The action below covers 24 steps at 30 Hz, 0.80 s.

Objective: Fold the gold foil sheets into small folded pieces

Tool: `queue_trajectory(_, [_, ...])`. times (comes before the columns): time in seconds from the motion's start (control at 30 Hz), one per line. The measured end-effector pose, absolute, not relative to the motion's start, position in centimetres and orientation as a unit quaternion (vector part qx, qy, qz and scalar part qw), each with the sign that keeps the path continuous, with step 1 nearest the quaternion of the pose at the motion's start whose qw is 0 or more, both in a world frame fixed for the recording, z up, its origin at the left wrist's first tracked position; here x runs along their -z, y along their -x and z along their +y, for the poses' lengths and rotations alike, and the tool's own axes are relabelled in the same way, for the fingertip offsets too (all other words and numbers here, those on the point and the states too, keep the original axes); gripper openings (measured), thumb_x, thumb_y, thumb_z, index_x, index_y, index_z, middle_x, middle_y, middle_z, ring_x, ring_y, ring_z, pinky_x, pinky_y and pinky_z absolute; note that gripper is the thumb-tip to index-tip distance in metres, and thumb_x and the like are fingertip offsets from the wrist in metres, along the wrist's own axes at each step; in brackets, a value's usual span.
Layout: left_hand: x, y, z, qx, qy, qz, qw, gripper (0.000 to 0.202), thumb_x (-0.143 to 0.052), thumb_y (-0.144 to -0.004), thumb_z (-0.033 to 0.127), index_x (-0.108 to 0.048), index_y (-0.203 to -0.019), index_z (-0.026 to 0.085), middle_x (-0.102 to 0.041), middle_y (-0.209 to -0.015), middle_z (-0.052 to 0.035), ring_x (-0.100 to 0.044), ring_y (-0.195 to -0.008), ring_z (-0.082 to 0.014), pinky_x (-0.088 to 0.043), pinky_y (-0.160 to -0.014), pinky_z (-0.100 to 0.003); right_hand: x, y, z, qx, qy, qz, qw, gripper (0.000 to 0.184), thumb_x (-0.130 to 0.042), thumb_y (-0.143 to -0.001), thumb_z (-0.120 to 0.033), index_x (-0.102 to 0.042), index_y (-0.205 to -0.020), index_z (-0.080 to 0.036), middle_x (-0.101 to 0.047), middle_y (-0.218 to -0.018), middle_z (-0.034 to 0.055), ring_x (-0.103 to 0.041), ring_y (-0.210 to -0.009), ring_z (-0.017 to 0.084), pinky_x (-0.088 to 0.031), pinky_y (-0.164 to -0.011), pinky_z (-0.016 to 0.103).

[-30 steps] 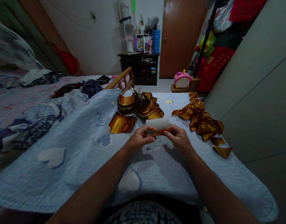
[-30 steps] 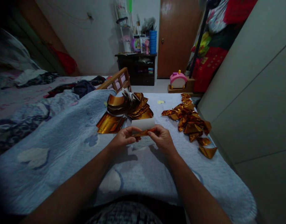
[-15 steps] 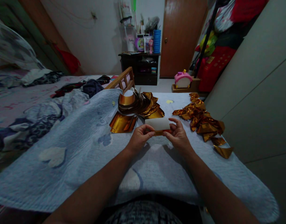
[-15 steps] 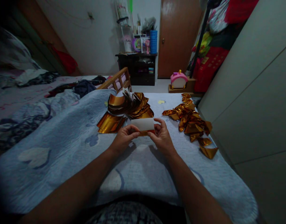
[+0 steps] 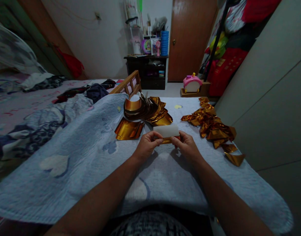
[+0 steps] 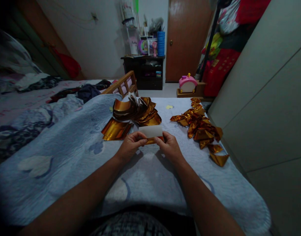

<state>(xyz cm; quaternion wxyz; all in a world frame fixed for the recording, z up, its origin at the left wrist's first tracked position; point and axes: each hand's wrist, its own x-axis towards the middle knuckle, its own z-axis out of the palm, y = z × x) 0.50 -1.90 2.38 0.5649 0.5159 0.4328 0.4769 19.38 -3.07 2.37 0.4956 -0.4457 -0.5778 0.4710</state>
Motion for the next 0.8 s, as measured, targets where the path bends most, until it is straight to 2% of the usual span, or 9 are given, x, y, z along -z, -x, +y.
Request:
queue_trajectory(0.37, [-2.03,-0.58,-1.71,-0.476,-0.502,0.428,0.582,0.025,-0.082,-0.066,0.033,-0.066,-0.076,0.017,-0.058,-0.064,0.0035,-0.05,-0.059,-0.0099,-0.038,-0.06,-0.023,-2.69,-19.3,-3.25,-0.467,0.447,-0.577,0.499,0.028,-0.068,-0.083,-0.047,-0.067,-0.085,-0.019,-0.05,-0.061,-0.0035,-0.043,-0.058,0.013,-0.036,-0.054,0.026])
queue_trajectory(0.53, [-2.02,-0.66,-1.8,-0.475,-0.499,0.425,0.587,0.024,-0.082,-0.066,0.031,-0.065,-0.076,0.017,-0.058,-0.063,0.0038,-0.05,-0.059,-0.0096,-0.038,-0.06,-0.022,-2.49,-19.3,-3.29,-0.458,0.456,-0.575,0.502,0.026,-0.066,-0.084,-0.045,-0.065,-0.079,-0.02,-0.051,-0.062,-0.0032,-0.044,-0.058,0.013,-0.036,-0.055,0.027])
queue_trajectory(0.8, [-1.97,-0.67,-1.76,-0.47,-0.498,0.426,0.592,0.028,-0.083,-0.065,0.033,-0.062,-0.076,0.017,-0.057,-0.063,0.0044,-0.049,-0.057,-0.009,-0.036,-0.058,-0.022,-2.7,-19.29,-3.48,-0.458,0.464,-0.572,0.498,0.024,-0.064,-0.084,-0.044,-0.065,-0.079,-0.02,-0.049,-0.062,-0.0035,-0.041,-0.057,0.013,-0.034,-0.055,0.027])
